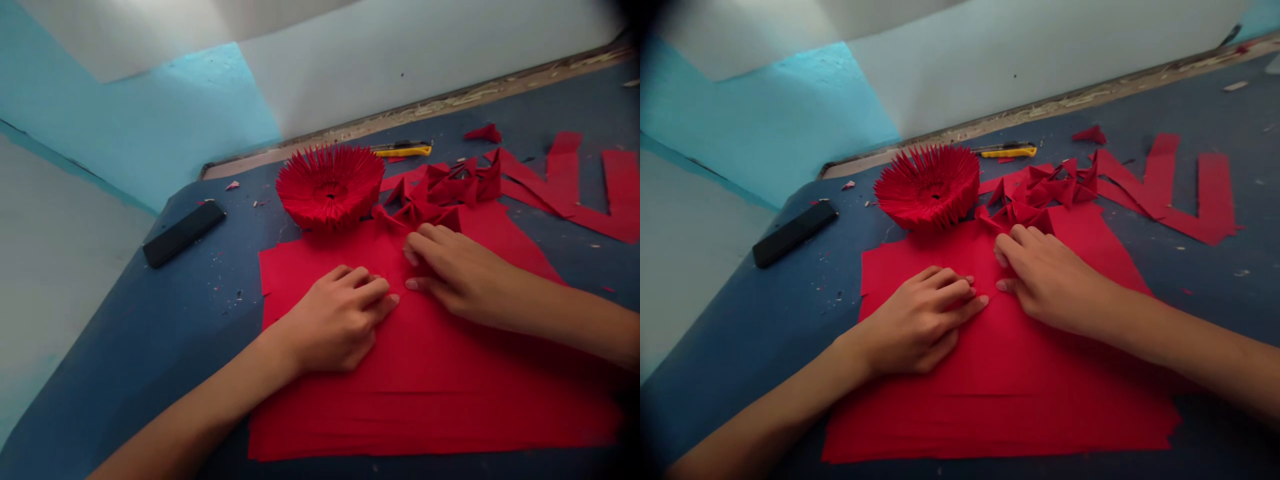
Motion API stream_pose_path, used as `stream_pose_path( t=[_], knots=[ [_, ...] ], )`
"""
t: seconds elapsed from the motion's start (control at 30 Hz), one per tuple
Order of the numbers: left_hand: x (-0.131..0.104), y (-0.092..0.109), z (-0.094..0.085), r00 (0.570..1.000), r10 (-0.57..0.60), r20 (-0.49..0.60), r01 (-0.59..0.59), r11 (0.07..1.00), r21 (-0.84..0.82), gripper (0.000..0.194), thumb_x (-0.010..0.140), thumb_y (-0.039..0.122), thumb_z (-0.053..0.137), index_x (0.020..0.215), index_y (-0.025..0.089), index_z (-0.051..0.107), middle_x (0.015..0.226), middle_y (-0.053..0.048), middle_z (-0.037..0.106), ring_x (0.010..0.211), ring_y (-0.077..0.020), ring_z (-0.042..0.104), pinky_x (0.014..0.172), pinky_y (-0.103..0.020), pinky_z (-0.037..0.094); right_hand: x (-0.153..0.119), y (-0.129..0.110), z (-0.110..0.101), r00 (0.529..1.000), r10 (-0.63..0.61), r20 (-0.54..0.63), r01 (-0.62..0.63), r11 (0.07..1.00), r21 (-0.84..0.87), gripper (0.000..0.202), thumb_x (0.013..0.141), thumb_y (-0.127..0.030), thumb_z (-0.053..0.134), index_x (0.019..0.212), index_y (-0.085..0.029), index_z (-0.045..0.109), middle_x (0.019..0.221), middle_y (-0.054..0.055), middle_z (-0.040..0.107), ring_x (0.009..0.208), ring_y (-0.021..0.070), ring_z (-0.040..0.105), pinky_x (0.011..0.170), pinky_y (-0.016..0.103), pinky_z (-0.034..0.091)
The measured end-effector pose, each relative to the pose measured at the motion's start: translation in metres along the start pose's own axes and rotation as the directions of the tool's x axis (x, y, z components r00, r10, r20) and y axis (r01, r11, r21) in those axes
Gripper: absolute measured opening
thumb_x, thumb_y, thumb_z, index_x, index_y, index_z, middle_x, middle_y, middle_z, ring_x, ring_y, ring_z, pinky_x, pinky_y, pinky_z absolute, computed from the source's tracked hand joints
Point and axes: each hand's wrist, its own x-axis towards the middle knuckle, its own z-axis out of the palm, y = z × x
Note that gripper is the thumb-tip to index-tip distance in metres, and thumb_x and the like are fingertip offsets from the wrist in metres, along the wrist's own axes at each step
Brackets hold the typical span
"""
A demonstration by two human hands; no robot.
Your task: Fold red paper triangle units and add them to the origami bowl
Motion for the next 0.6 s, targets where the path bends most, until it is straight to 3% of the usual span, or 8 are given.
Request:
stream_pose_path(
  t=[0.27, 0.43, 0.53, 0.6],
  knots=[
    [-0.004, -0.005, 0.002, 0.998, -0.022, -0.053, 0.017, 0.996, -0.09, 0.038, 0.103, 0.021, 0.05, 0.134, 0.015, 0.071, 0.124, -0.015, 0.072, 0.113, -0.0296, 0.067, 0.095, -0.048, 0.055, 0.007, 0.014, -0.001, 0.999, -0.006, 0.042, -0.001, 0.985, 0.171, 0.011, 0.094, -0.017, 0.054, 0.085, -0.022, 0.058, 0.093, 0.008, 0.059, 0.081, 0.0215, 0.057, 0.072, 0.032, 0.042],
    [0.004, -0.01, 0.017, 0.975, -0.121, -0.188, 0.115, 0.993, -0.04, 0.038, 0.11, 0.047, 0.056, 0.123, 0.017, 0.075, 0.115, -0.012, 0.074, 0.099, -0.0245, 0.068, 0.087, -0.041, 0.057, 0.014, 0.015, 0.0, 1.0, -0.009, -0.004, 0.009, 0.96, 0.28, 0.014, 0.096, -0.023, 0.051, 0.084, -0.021, 0.058, 0.089, 0.008, 0.065, 0.08, 0.0213, 0.059, 0.072, 0.033, 0.046],
    [0.011, -0.006, 0.018, 0.974, -0.129, -0.186, 0.136, 0.991, 0.021, 0.032, 0.11, 0.041, 0.057, 0.107, 0.015, 0.076, 0.103, -0.009, 0.074, 0.09, -0.0206, 0.068, 0.082, -0.035, 0.057, 0.016, 0.007, -0.002, 0.997, 0.063, -0.039, -0.046, 0.936, 0.348, 0.014, 0.099, -0.025, 0.049, 0.087, -0.022, 0.056, 0.079, 0.003, 0.065, 0.069, 0.0185, 0.057, 0.066, 0.032, 0.045],
    [0.012, -0.001, 0.015, 0.981, -0.096, -0.17, 0.122, 0.982, 0.148, 0.026, 0.11, 0.026, 0.055, 0.102, 0.012, 0.074, 0.096, -0.009, 0.074, 0.086, -0.0201, 0.069, 0.078, -0.032, 0.058, 0.015, 0.002, -0.003, 0.992, 0.075, -0.105, -0.031, 0.928, 0.371, 0.014, 0.1, -0.025, 0.049, 0.088, -0.022, 0.056, 0.077, 0.002, 0.065, 0.067, 0.0177, 0.056, 0.064, 0.031, 0.045]
  ],
)
